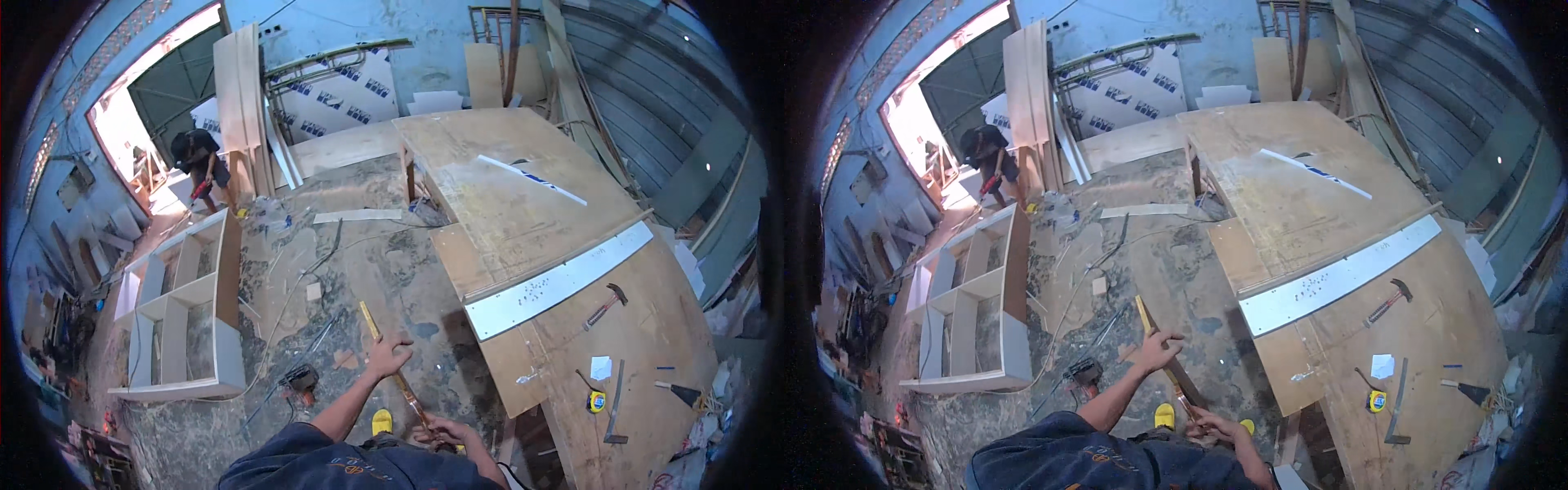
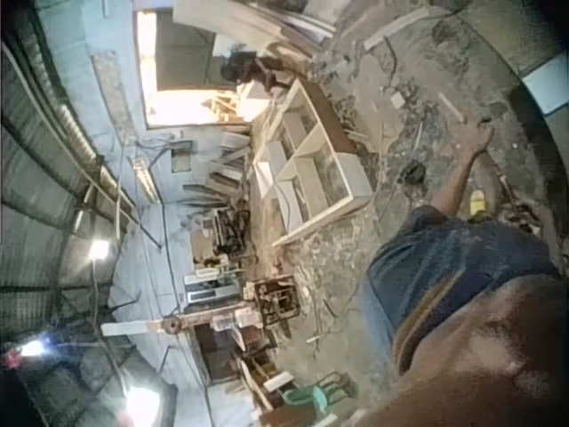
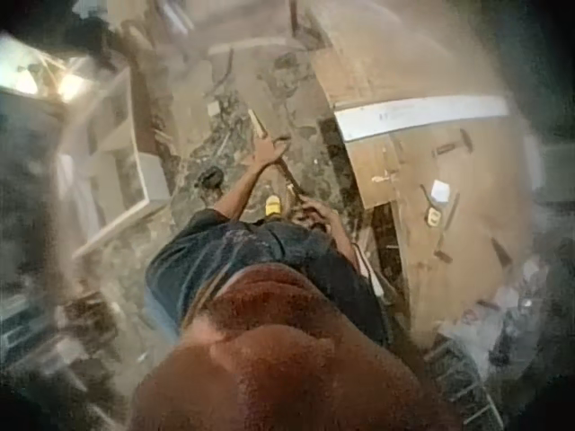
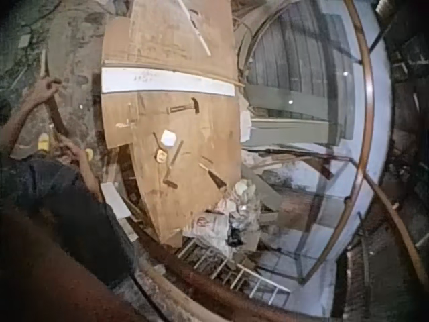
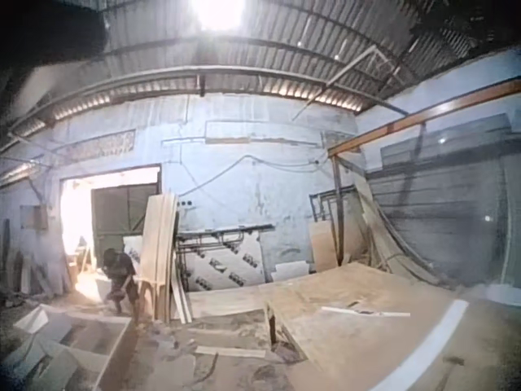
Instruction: The person handles wooden panels, uses a metal file to smooth an edge, measures with a tape measure, and hammers a wooden piece into place.
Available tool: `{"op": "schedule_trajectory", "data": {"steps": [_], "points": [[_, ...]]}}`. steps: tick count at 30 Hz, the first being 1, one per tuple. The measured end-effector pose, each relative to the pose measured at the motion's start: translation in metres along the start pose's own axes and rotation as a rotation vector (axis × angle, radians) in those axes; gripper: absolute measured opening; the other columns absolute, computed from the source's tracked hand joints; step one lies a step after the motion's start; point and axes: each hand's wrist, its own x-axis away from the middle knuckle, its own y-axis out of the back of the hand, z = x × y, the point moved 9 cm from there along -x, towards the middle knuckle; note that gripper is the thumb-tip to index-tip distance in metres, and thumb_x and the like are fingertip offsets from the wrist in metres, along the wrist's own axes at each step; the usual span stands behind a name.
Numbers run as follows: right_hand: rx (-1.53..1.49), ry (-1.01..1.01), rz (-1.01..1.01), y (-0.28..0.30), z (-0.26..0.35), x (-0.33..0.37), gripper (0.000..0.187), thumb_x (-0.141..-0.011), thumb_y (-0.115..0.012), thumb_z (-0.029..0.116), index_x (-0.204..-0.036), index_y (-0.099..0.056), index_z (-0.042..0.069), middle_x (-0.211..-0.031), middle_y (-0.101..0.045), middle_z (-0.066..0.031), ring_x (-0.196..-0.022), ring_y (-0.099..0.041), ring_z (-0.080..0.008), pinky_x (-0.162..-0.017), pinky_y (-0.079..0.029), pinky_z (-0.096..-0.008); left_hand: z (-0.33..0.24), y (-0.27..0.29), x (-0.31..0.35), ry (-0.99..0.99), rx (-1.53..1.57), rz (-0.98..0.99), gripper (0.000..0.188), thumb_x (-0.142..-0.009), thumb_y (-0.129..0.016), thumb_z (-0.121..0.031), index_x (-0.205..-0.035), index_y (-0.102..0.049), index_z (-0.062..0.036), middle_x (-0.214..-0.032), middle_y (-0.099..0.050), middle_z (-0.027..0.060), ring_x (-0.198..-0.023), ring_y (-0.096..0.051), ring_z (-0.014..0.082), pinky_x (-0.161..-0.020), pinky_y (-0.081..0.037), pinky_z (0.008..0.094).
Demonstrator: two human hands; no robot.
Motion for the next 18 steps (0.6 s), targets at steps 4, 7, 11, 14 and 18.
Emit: {"op": "schedule_trajectory", "data": {"steps": [4,7,11,14,18], "points": [[-0.115,0.088,0.053,0.010,0.015,-0.001,0.089,-0.086,-0.064,0.021,-0.158,-0.012,0.015,-0.148,-0.039,-0.0260,-0.127,-0.051,-0.0415,-0.111,-0.038,-0.0529,-0.034,-0.019,0.009,-0.264,-0.294,0.119,0.046,-0.078,-0.066,-0.046,-0.116,-0.069,-0.0195,-0.115,-0.069,0.0068,-0.125,-0.054,0.0301,-0.116,-0.019,0.0592],[-0.200,0.144,-0.022,0.021,0.024,0.015,0.090,-0.084,-0.064,0.023,-0.157,-0.012,0.015,-0.149,-0.037,-0.0278,-0.127,-0.051,-0.0436,-0.111,-0.037,-0.0553,-0.036,-0.042,0.013,-0.274,-0.532,0.291,0.045,-0.079,-0.065,-0.042,-0.117,-0.069,-0.0178,-0.115,-0.068,0.0081,-0.124,-0.053,0.0318,-0.116,-0.021,0.0585],[-0.150,0.113,-0.136,0.030,0.032,0.013,0.085,-0.094,-0.060,0.039,-0.157,-0.009,0.014,-0.149,-0.040,-0.0239,-0.119,-0.057,-0.0429,-0.102,-0.045,-0.0554,-0.030,-0.052,0.013,-0.205,-0.579,0.332,0.038,-0.080,-0.063,-0.035,-0.112,-0.071,-0.0155,-0.112,-0.069,0.0101,-0.118,-0.057,0.0316,-0.115,-0.024,0.0571],[0.031,-0.046,-0.415,0.036,0.024,-0.017,0.065,-0.093,-0.062,0.040,-0.143,-0.038,0.008,-0.131,-0.056,-0.0183,-0.101,-0.065,-0.0276,-0.088,-0.053,-0.0437,-0.023,-0.046,0.015,-0.182,-0.580,0.231,0.033,-0.080,-0.062,-0.032,-0.106,-0.073,-0.0149,-0.108,-0.070,0.0103,-0.114,-0.059,0.0306,-0.113,-0.028,0.0556],[0.329,0.031,-0.606,0.117,0.029,-0.039,0.036,-0.093,-0.063,0.036,-0.110,-0.064,0.004,-0.097,-0.068,-0.0086,-0.073,-0.067,-0.0172,-0.060,-0.052,-0.0311,-0.083,-0.065,-0.006,-0.269,-0.396,0.068,0.029,-0.077,-0.065,-0.029,-0.099,-0.074,-0.0125,-0.103,-0.070,0.0115,-0.104,-0.061,0.0302,-0.105,-0.037,0.0510]]}}
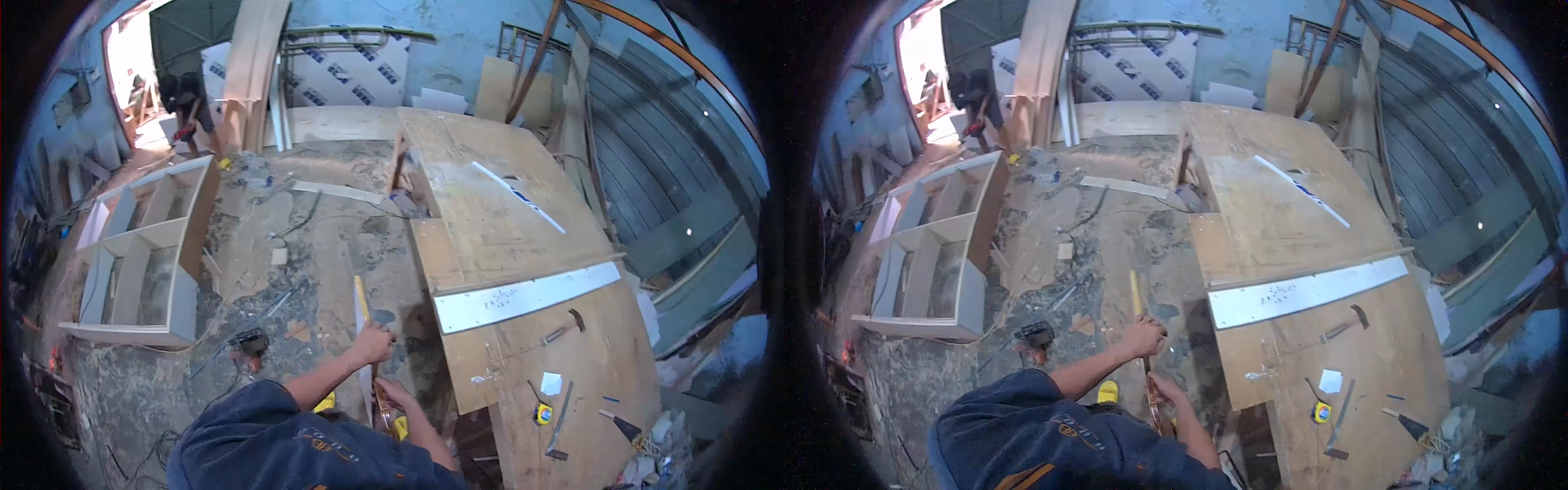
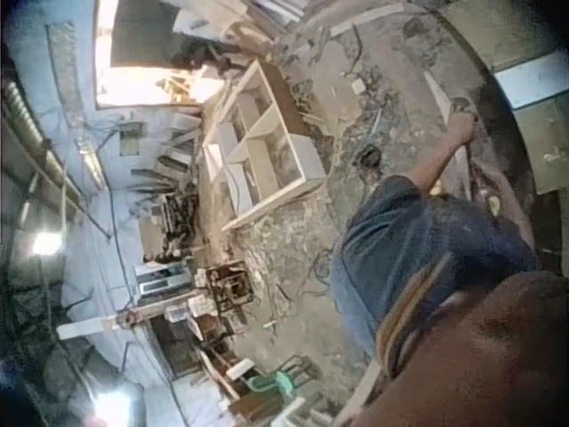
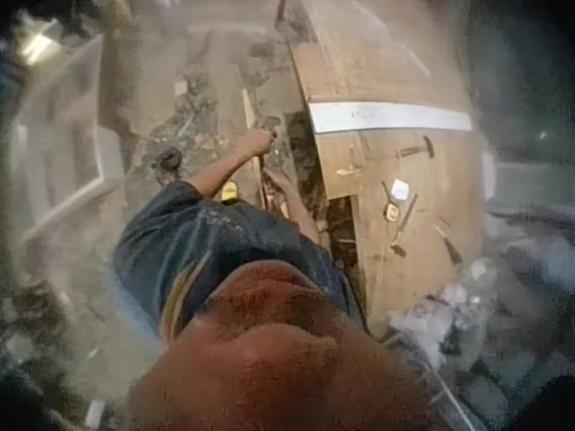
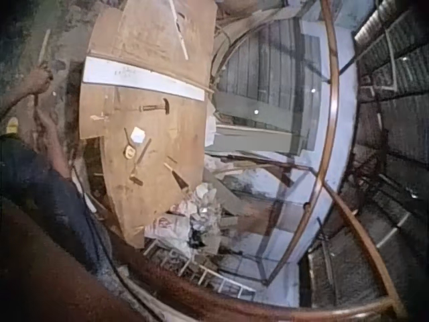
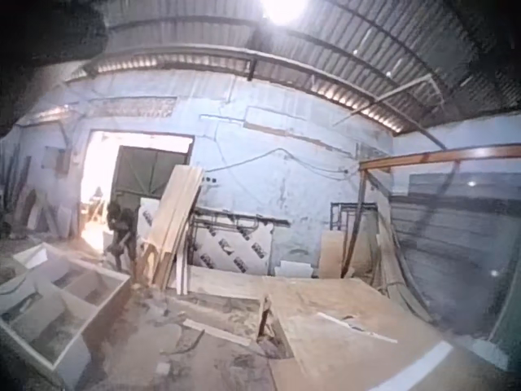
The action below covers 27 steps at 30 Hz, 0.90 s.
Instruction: The person handles wooden panels, uses a metal file to smooth an edge, measures with a tape measure, and hammers a wooden piece into place.
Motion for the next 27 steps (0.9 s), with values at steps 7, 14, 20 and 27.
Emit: {"op": "schedule_trajectory", "data": {"steps": [7,14,20,27], "points": [[0.545,-0.038,-0.007,-0.052,0.036,-0.010,0.027,-0.080,-0.063,0.022,-0.090,-0.071,-0.002,-0.083,-0.071,-0.0164,-0.074,-0.070,-0.0231,-0.060,-0.053,-0.0382,0.032,0.046,0.039,0.006,0.106,-0.484,0.020,-0.072,-0.071,-0.017,-0.091,-0.069,-0.0101,-0.092,-0.066,0.0121,-0.093,-0.058,0.0321,-0.085,-0.045,0.0442],[0.795,0.169,-0.414,-0.062,0.071,-0.002,0.042,-0.083,-0.059,0.029,-0.105,-0.068,-0.006,-0.106,-0.067,-0.0287,-0.104,-0.066,-0.0413,-0.091,-0.052,-0.0482,0.038,0.048,0.051,-0.019,0.047,-0.108,0.035,-0.070,-0.075,-0.029,-0.098,-0.069,-0.0095,-0.096,-0.065,0.0114,-0.099,-0.057,0.0346,-0.099,-0.036,0.0512],[0.686,0.193,-0.368,-0.029,0.018,-0.024,0.041,-0.092,-0.055,0.037,-0.096,-0.069,-0.001,-0.082,-0.070,-0.0214,-0.074,-0.068,-0.0349,-0.070,-0.055,-0.0456,0.051,0.019,0.050,-0.072,0.061,0.164,0.034,-0.074,-0.074,-0.036,-0.099,-0.070,-0.0122,-0.100,-0.066,0.0146,-0.101,-0.059,0.0356,-0.106,-0.032,0.0537],[0.393,0.167,-0.220,-0.023,-0.012,-0.029,0.035,-0.091,-0.057,0.035,-0.083,-0.065,0.002,-0.065,-0.062,-0.0110,-0.053,-0.059,-0.0235,-0.049,-0.047,-0.0421,0.068,-0.023,0.052,-0.080,-0.131,0.561,0.038,-0.081,-0.068,-0.046,-0.095,-0.072,-0.0114,-0.092,-0.068,0.0155,-0.095,-0.063,0.0361,-0.095,-0.041,0.0524]]}}
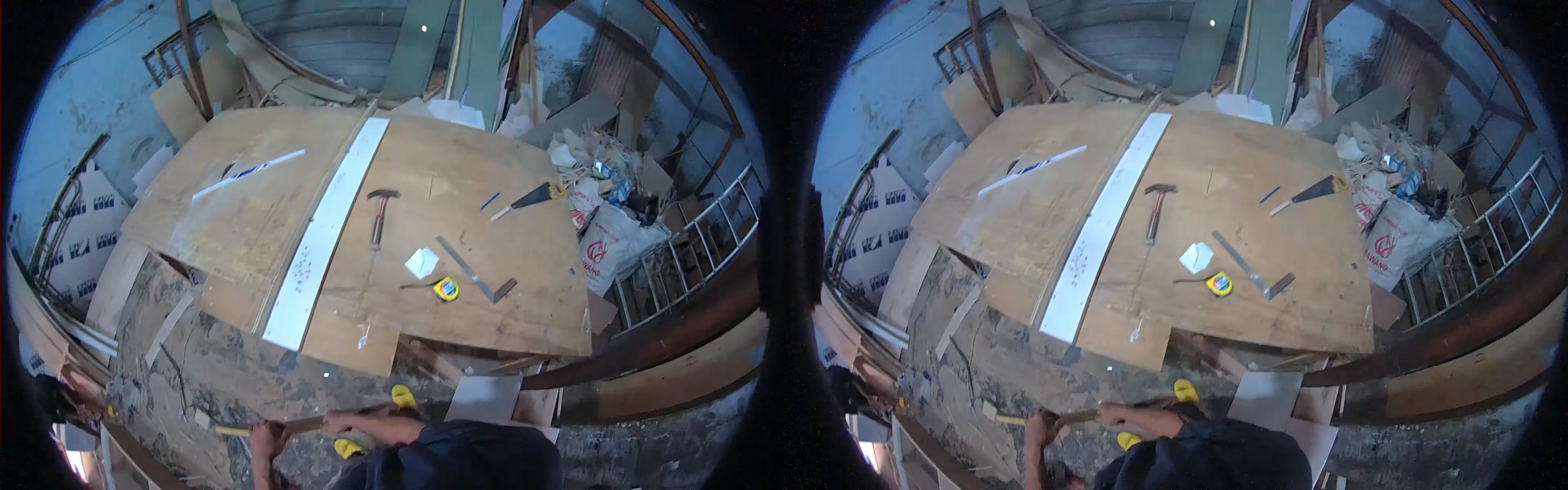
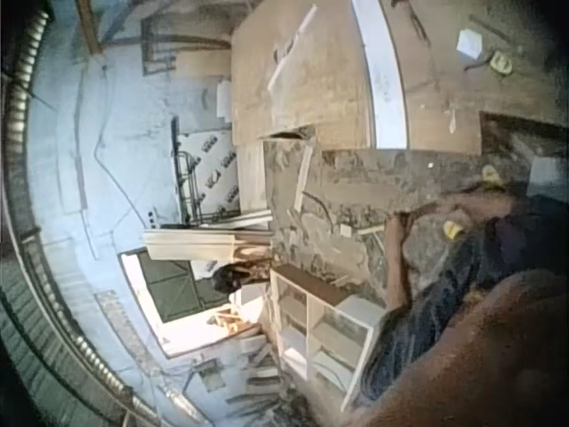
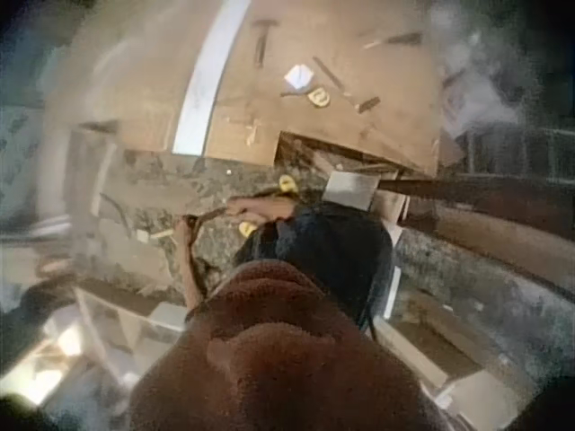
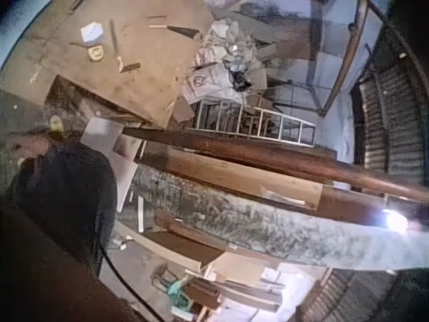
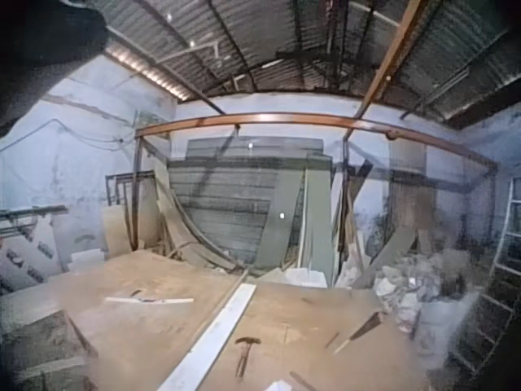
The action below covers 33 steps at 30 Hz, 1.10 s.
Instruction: The person handles wooden panels, uses a metal file to smooth an edge, measures with a tape measure, and hammers a wooden piece into place.
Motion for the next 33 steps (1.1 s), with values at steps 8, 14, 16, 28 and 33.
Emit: {"op": "schedule_trajectory", "data": {"steps": [8,14,16,28,33], "points": [[0.129,0.251,-0.112,0.026,-0.007,0.006,0.042,-0.091,-0.057,0.037,-0.081,-0.067,-0.003,-0.063,-0.063,-0.0164,-0.056,-0.059,-0.0266,-0.054,-0.047,-0.0461,-0.054,0.013,0.004,-0.097,0.113,-0.103,0.036,-0.070,-0.081,-0.039,-0.093,-0.072,-0.0118,-0.094,-0.071,0.0097,-0.093,-0.066,0.0324,-0.090,-0.044,0.0457],[0.075,0.195,-0.104,0.049,-0.041,0.007,0.035,-0.085,-0.061,0.033,-0.079,-0.068,-0.001,-0.063,-0.063,-0.0137,-0.054,-0.057,-0.0244,-0.052,-0.046,-0.0444,-0.085,-0.011,0.011,-0.124,0.118,-0.345,0.047,-0.078,-0.075,-0.051,-0.104,-0.071,-0.0117,-0.090,-0.071,0.0139,-0.086,-0.067,0.0316,-0.081,-0.050,0.0468],[0.079,0.218,-0.075,0.048,-0.040,0.016,0.034,-0.083,-0.062,0.032,-0.079,-0.068,0.000,-0.064,-0.062,-0.0131,-0.054,-0.056,-0.0239,-0.052,-0.045,-0.0439,-0.098,0.001,0.017,-0.125,0.216,-0.433,0.041,-0.072,-0.078,-0.043,-0.093,-0.070,-0.0093,-0.087,-0.069,0.0128,-0.089,-0.064,0.0357,-0.090,-0.042,0.0455],[0.317,-0.052,0.045,-0.050,0.100,-0.046,0.036,-0.090,-0.052,0.034,-0.097,-0.072,0.005,-0.088,-0.071,-0.0215,-0.084,-0.069,-0.0324,-0.076,-0.051,-0.0443,0.119,0.050,0.075,0.070,0.475,-0.792,0.021,-0.076,-0.071,-0.027,-0.077,-0.066,-0.0067,-0.076,-0.064,0.0119,-0.078,-0.062,0.0331,-0.074,-0.046,0.0442],[0.627,-0.031,0.164,-0.148,0.173,-0.063,0.047,-0.093,-0.048,0.038,-0.107,-0.068,-0.003,-0.099,-0.068,-0.0265,-0.097,-0.066,-0.0398,-0.086,-0.048,-0.0488,0.229,0.019,0.189,0.347,0.697,-0.843,0.019,-0.081,-0.070,-0.026,-0.074,-0.067,-0.0084,-0.074,-0.064,0.0119,-0.073,-0.062,0.0324,-0.069,-0.049,0.0437]]}}
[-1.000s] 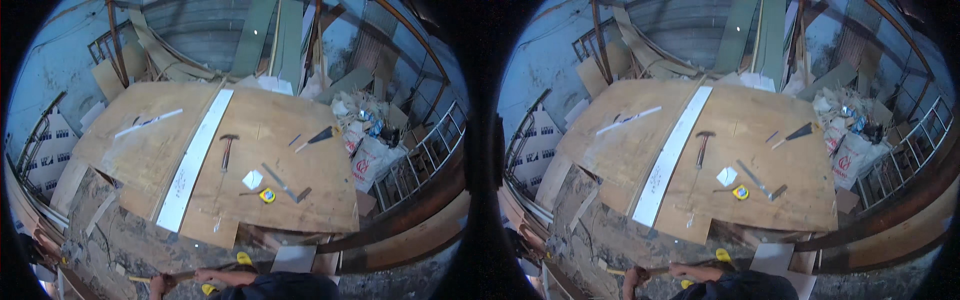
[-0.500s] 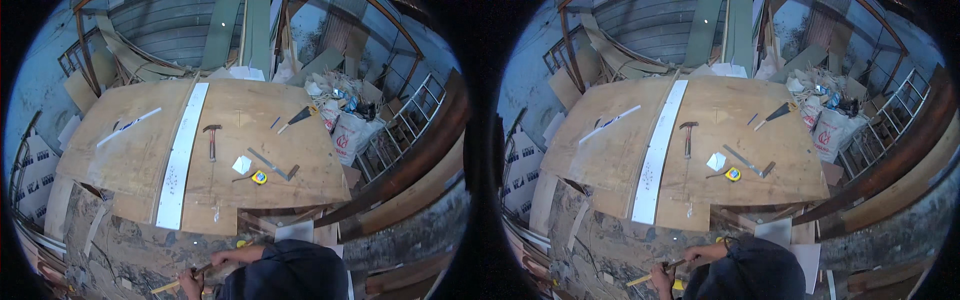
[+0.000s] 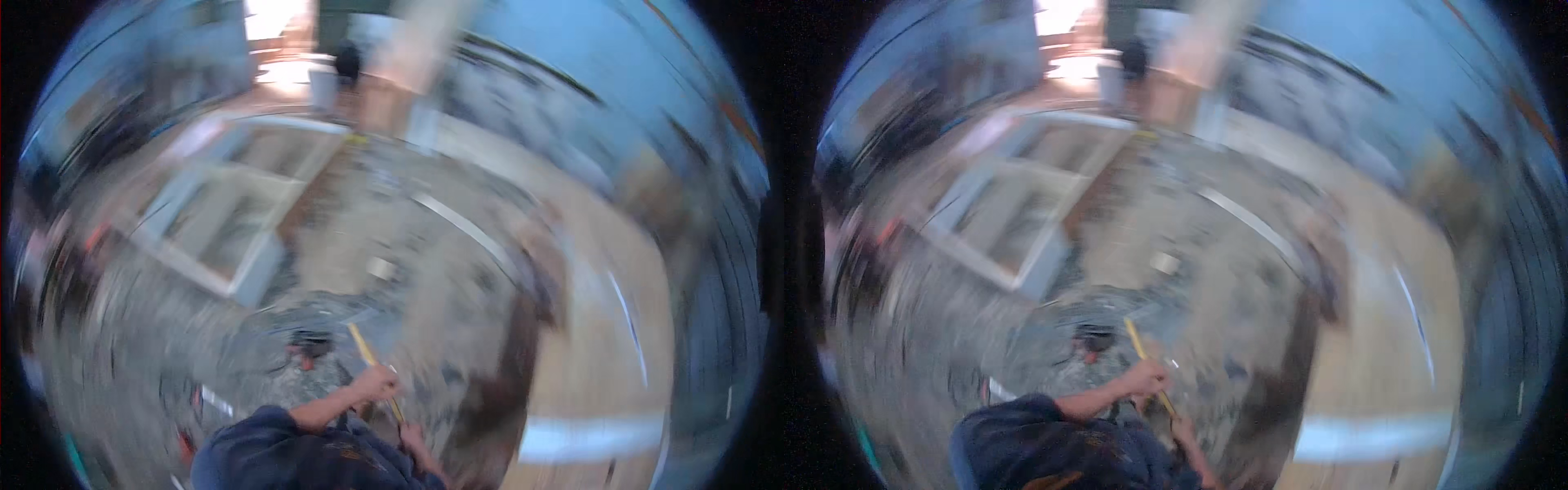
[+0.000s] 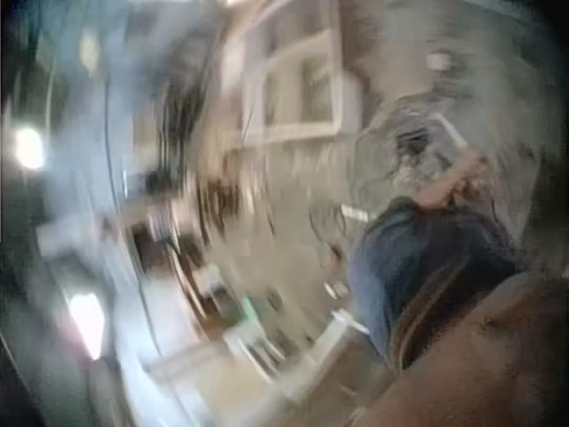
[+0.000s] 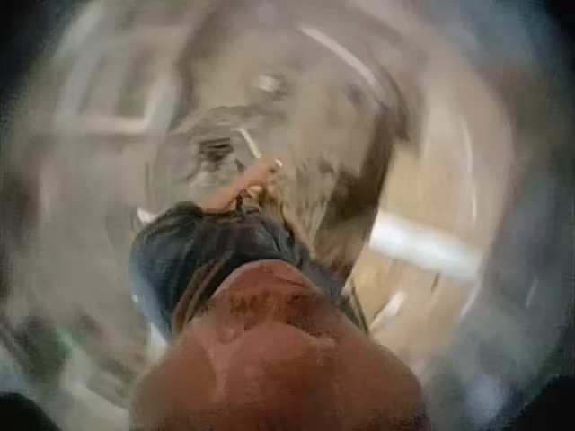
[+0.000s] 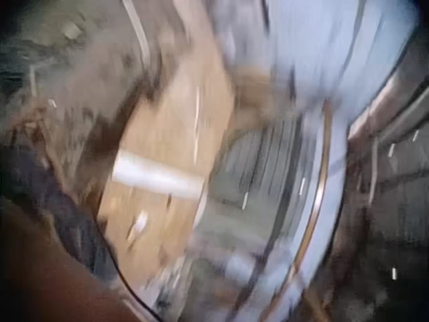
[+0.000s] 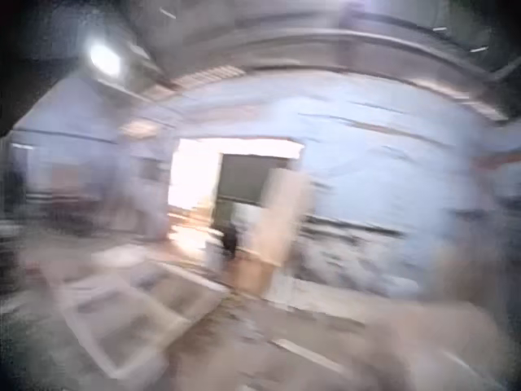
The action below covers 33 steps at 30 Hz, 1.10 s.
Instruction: The person handles wooden panels, uses a metal file to smooth an edge, measures with a tape measure, and hammers a wooden piece into place.
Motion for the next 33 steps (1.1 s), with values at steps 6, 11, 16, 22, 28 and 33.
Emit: {"op": "schedule_trajectory", "data": {"steps": [6,11,16,22,28,33], "points": [[0.145,0.170,0.073,0.021,0.134,-0.002,0.043,-0.091,-0.058,0.041,-0.087,-0.074,0.002,-0.077,-0.070,-0.0178,-0.078,-0.067,-0.0317,-0.073,-0.049,-0.0420,0.033,0.129,0.044,0.119,-0.052,-0.578,0.028,-0.082,-0.070,-0.028,-0.063,-0.062,-0.0090,-0.061,-0.059,0.0111,-0.058,-0.059,0.0326,-0.061,-0.047,0.0431],[0.121,0.351,0.111,0.023,0.201,-0.011,0.041,-0.094,-0.058,0.035,-0.080,-0.071,-0.001,-0.068,-0.065,-0.0108,-0.062,-0.061,-0.0209,-0.060,-0.045,-0.0379,0.006,0.205,0.075,0.168,-0.242,-0.864,0.032,-0.081,-0.072,-0.027,-0.058,-0.057,-0.0105,-0.057,-0.056,0.0082,-0.054,-0.056,0.0288,-0.054,-0.042,0.0418],[-0.407,0.419,0.257,0.055,0.232,-0.055,0.038,-0.099,-0.053,0.031,-0.075,-0.064,0.004,-0.057,-0.052,-0.0015,-0.044,-0.045,-0.0120,-0.043,-0.033,-0.0299,-0.074,0.272,0.018,-0.092,-0.357,-1.044,0.031,-0.078,-0.073,-0.020,-0.057,-0.053,-0.0102,-0.054,-0.049,0.0064,-0.050,-0.050,0.0271,-0.050,-0.037,0.0415],[-0.802,0.500,0.266,0.180,0.357,-0.013,0.037,-0.101,-0.052,0.030,-0.076,-0.058,0.005,-0.052,-0.040,0.0042,-0.039,-0.035,-0.0077,-0.038,-0.026,-0.0244,-0.166,0.345,-0.097,-0.404,-0.460,-1.188,0.034,-0.077,-0.068,-0.016,-0.052,-0.047,-0.0107,-0.051,-0.045,0.0071,-0.046,-0.047,0.0278,-0.049,-0.036,0.0404],[-1.004,0.667,0.183,0.309,0.413,-0.018,0.037,-0.102,-0.051,0.032,-0.076,-0.054,0.006,-0.051,-0.036,0.0057,-0.040,-0.032,-0.0065,-0.038,-0.025,-0.0241,-0.268,0.361,-0.209,-0.719,-0.469,-1.229,0.033,-0.073,-0.069,-0.018,-0.051,-0.046,-0.0125,-0.048,-0.042,0.0044,-0.043,-0.043,0.0236,-0.046,-0.031,0.0368],[-1.258,0.805,0.124,0.412,0.451,-0.030,0.041,-0.103,-0.048,0.037,-0.074,-0.053,0.008,-0.050,-0.032,0.0066,-0.040,-0.029,-0.0053,-0.038,-0.024,-0.0245,-0.346,0.354,-0.278,-0.898,-0.490,-1.333,0.036,-0.070,-0.070,-0.017,-0.051,-0.040,-0.0135,-0.047,-0.038,0.0006,-0.041,-0.039,0.0198,-0.045,-0.026,0.0343]]}}
